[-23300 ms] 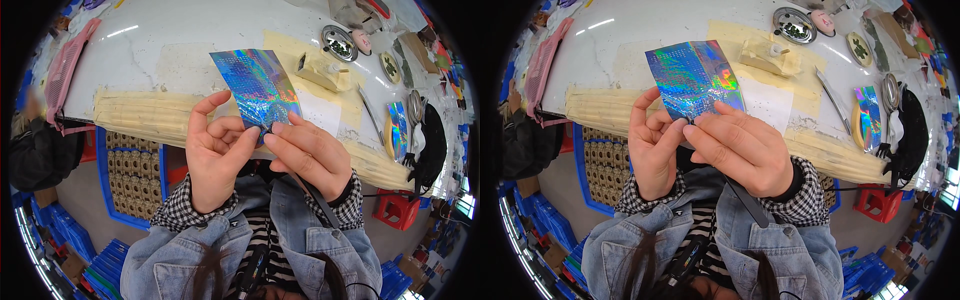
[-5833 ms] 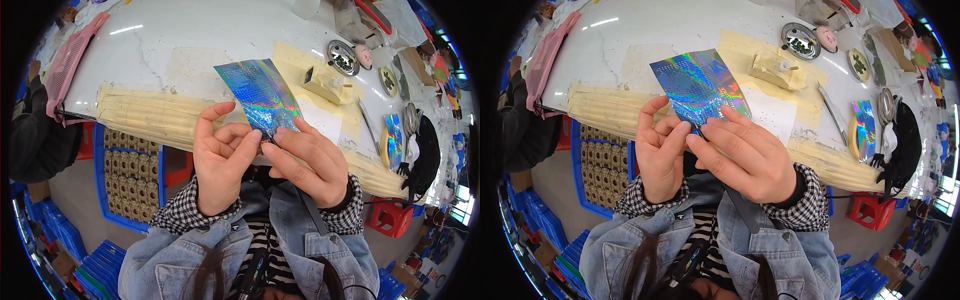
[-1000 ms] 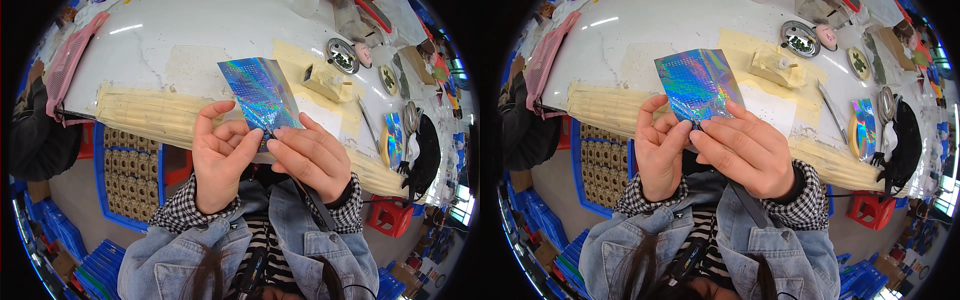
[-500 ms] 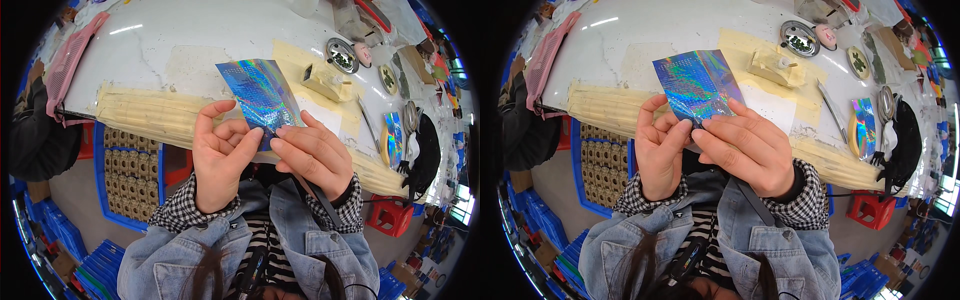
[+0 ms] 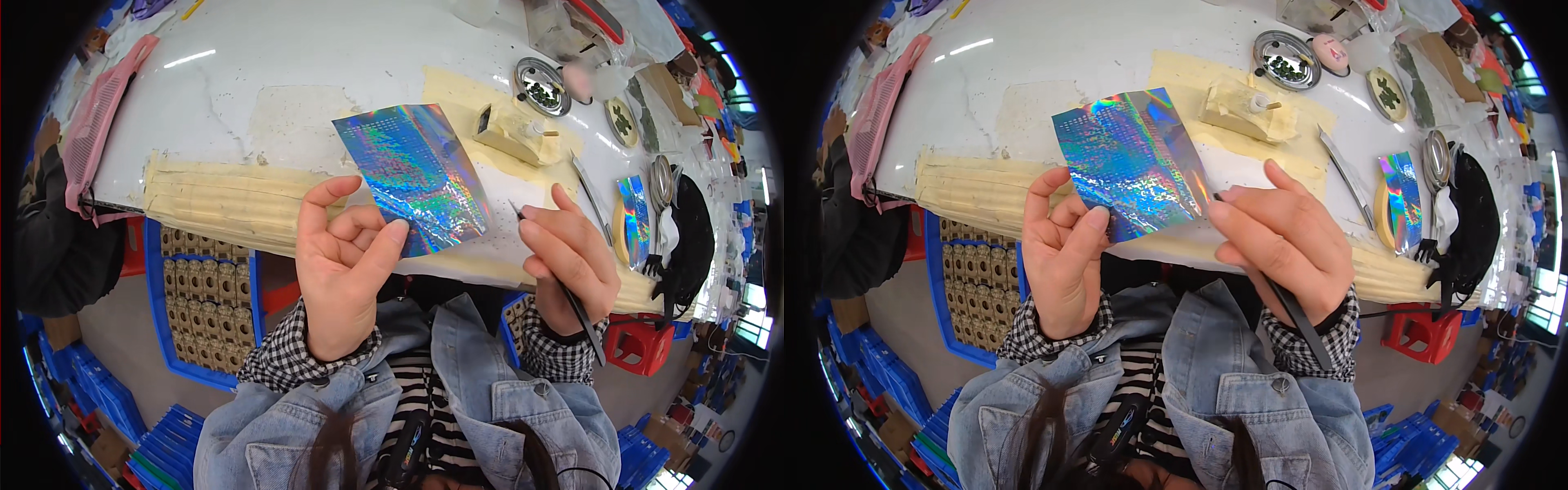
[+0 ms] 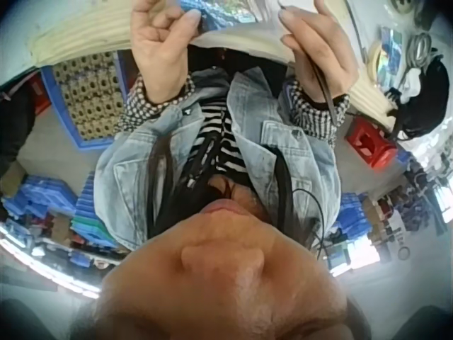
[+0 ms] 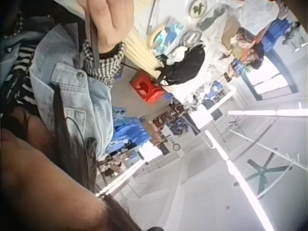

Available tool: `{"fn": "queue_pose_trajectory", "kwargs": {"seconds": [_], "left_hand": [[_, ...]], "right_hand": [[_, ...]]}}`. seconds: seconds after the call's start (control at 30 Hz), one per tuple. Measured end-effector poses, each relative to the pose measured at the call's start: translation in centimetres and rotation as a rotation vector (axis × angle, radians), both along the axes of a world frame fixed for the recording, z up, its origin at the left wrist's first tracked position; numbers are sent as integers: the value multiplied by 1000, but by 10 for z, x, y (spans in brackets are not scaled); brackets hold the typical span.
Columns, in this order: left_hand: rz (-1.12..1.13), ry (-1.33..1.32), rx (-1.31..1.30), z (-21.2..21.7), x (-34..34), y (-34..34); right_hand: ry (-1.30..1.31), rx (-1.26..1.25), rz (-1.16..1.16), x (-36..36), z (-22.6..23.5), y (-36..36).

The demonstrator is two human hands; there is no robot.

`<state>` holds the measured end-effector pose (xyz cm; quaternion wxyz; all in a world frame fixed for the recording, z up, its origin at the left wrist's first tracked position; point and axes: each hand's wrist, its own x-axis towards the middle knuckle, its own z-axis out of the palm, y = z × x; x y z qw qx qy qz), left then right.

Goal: Peeling a protective film or backing from a holographic sheet at a workbench.

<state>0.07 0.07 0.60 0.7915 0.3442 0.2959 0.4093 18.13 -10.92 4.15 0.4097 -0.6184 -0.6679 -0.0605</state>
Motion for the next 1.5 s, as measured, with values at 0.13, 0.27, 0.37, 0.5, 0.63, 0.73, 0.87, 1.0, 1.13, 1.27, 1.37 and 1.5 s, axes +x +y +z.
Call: {"fn": "queue_pose_trajectory", "kwargs": {"seconds": [0.13,0.27,0.37,0.5,0.63,0.73,0.87,1.0,1.13,1.27,1.37,1.5], "left_hand": [[1,-5,-4,0,0,-1],[22,2,19,-2,1,-1],[35,6,11,-1,3,-1],[45,19,8,1,3,-1],[-26,16,106,-9,-4,1],[-28,13,112,-11,-4,1],[2,10,83,-9,-2,-1],[40,11,15,-2,2,-1],[38,1,12,0,3,-1],[27,-9,3,1,3,-1],[18,-10,16,0,1,-1],[9,-4,25,0,0,0]], "right_hand": [[-207,-114,-106,21,-8,-18],[-299,-232,-90,22,-12,-25],[-325,-245,-107,23,-15,-27],[-303,-274,-124,22,-15,-26],[-248,-266,-131,23,-17,-27],[-269,-284,-101,24,-17,-25],[-320,-340,-62,24,-13,-23],[-342,-377,-26,25,-7,-21],[-288,-368,-5,33,-6,-24],[-114,-268,-46,35,-10,-29],[-66,-178,-81,34,-8,-30],[27,-73,-24,12,0,-22]]}}
